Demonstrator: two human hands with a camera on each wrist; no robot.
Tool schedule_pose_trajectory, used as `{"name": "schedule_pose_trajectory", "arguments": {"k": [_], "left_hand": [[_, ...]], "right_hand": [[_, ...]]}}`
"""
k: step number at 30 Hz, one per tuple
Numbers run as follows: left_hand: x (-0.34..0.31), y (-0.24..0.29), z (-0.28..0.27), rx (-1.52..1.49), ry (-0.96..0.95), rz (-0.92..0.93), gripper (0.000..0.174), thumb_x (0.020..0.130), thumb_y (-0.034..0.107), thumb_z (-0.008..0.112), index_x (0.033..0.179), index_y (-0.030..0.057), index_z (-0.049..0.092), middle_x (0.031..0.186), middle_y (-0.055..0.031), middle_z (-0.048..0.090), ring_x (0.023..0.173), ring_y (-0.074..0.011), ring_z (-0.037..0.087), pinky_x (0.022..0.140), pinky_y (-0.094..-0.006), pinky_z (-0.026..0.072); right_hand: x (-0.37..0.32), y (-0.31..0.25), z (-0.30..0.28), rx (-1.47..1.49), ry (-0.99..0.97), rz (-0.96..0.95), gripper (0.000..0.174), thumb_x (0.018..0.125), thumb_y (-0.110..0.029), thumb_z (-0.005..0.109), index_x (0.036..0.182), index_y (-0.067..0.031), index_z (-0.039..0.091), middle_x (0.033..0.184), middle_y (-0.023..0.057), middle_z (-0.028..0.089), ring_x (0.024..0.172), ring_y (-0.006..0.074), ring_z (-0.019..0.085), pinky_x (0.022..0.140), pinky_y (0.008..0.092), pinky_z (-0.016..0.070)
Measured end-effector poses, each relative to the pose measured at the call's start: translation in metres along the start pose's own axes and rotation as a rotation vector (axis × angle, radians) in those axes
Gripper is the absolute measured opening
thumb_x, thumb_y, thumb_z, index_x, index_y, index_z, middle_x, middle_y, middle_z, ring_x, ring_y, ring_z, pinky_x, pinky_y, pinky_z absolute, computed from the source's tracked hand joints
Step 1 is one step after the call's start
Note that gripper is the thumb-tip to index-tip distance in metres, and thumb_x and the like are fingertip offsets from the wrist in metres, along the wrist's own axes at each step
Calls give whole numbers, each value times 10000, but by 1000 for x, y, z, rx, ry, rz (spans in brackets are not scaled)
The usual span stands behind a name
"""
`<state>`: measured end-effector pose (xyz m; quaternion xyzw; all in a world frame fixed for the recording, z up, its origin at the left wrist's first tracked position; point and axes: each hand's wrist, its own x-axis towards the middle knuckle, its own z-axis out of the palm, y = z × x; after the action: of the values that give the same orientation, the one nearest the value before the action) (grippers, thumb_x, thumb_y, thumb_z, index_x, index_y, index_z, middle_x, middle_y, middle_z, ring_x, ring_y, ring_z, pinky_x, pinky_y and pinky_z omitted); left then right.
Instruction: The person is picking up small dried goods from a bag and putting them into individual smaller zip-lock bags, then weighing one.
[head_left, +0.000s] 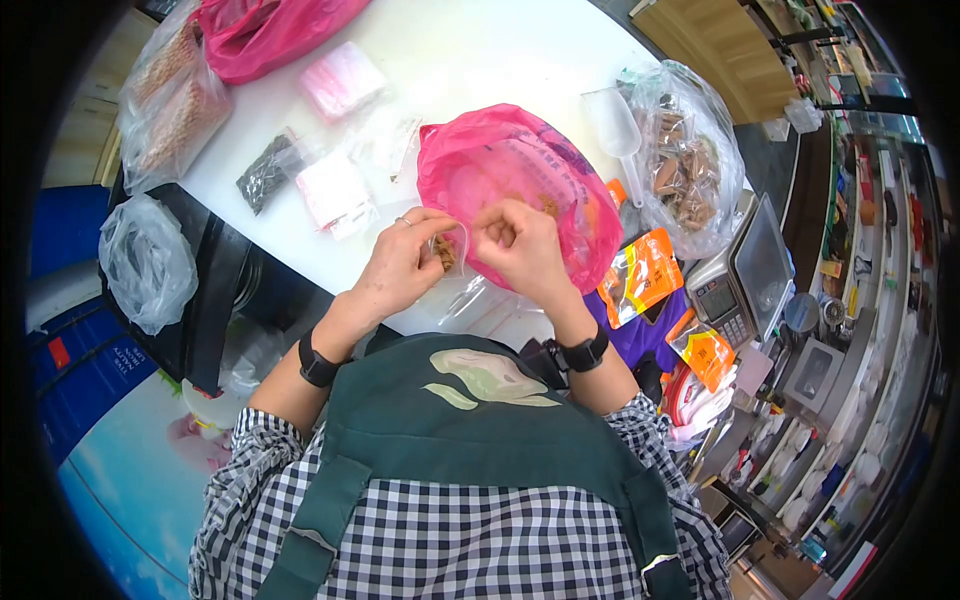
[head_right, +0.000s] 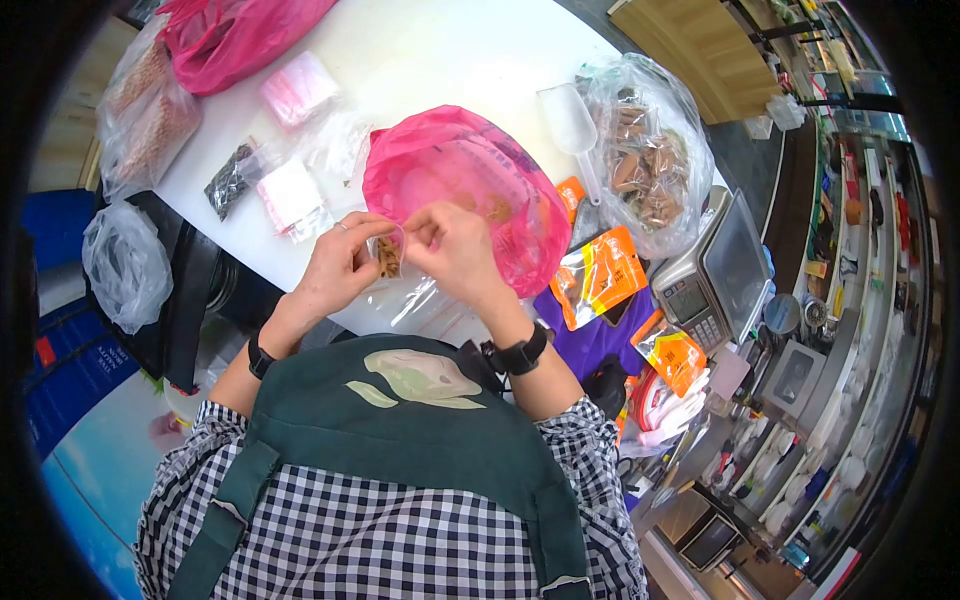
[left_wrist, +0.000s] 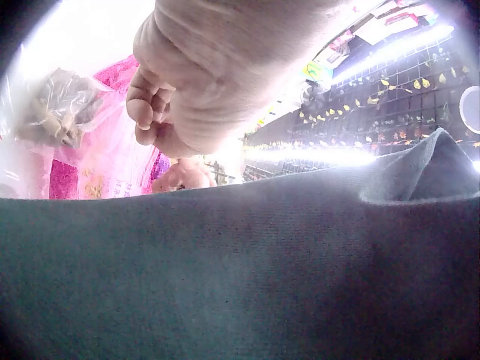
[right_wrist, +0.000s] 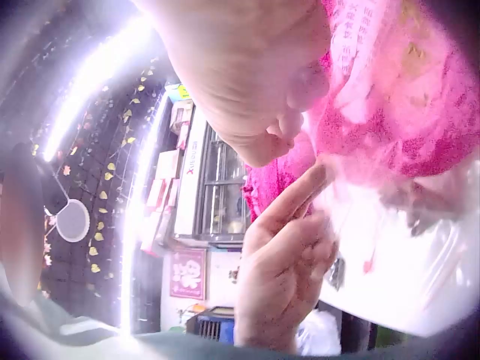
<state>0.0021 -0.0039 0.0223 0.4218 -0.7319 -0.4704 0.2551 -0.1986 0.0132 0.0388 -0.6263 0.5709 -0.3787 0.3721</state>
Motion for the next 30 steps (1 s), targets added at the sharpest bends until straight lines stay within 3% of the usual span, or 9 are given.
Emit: {"name": "schedule_pose_trajectory", "arguments": {"k": [3,4,5,7,9,12,15,19,30], "left_hand": [[2,-1,2,-10,3,-13,450,723,-65,560,1158,19,636,1141,-96,603,574,-105,531,566,-253,448],[1,0,1,-16,7,-13,450,725,-65,559,1160,20,636,1143,-94,603,573,-102,529,563,-252,446],[1,0,1,-21,12,-14,450,726,-65,558,1161,21,636,1146,-93,603,571,-99,527,561,-250,444],[1,3,-3,-15,-4,-21,451,728,-66,556,1162,23,637,1148,-92,602,569,-98,525,559,-249,442],[-1,4,-6,-8,-17,-31,452,729,-66,554,1164,26,637,1151,-91,602,567,-96,522,557,-247,439],[-1,4,-5,-23,-23,-40,456,729,-67,551,1165,31,639,1157,-92,599,562,-96,517,554,-246,436],[0,3,-2,-11,-20,-29,459,727,-69,547,1166,33,639,1162,-91,597,563,-97,516,558,-248,438],[0,3,-2,-6,-27,-33,460,726,-68,546,1164,34,639,1152,-91,598,569,-100,522,566,-250,441],[2,5,-3,-5,-37,-39,456,728,-62,546,1164,32,639,1142,-92,597,572,-104,531,575,-250,444]], "right_hand": [[-8,-17,6,-20,-78,-55,125,754,-48,699,876,-23,684,657,24,566,555,86,491,516,238,395],[-8,-18,3,-45,-129,-2,128,742,-72,689,862,-27,676,709,87,637,625,201,615,609,319,504],[-9,-13,2,-46,-127,-1,128,742,-72,689,862,-27,676,709,87,637,625,201,615,609,319,504],[-11,11,2,2,135,159,108,757,-75,681,854,-26,685,690,106,628,655,219,628,623,335,504],[-5,48,-9,-192,236,283,82,771,-77,666,829,-21,680,724,148,639,711,283,647,660,391,511],[0,101,-24,-504,197,216,82,773,-79,660,822,-15,671,778,183,650,781,357,648,695,446,508],[8,120,-22,-551,166,140,77,772,-69,642,818,-10,658,826,202,645,806,401,626,711,487,496],[16,130,-13,-634,105,106,122,739,-60,667,850,-14,682,783,155,669,766,324,660,687,425,517],[19,121,-8,-755,39,138,153,759,-144,654,769,9,657,842,221,649,827,404,624,742,498,502]]}}
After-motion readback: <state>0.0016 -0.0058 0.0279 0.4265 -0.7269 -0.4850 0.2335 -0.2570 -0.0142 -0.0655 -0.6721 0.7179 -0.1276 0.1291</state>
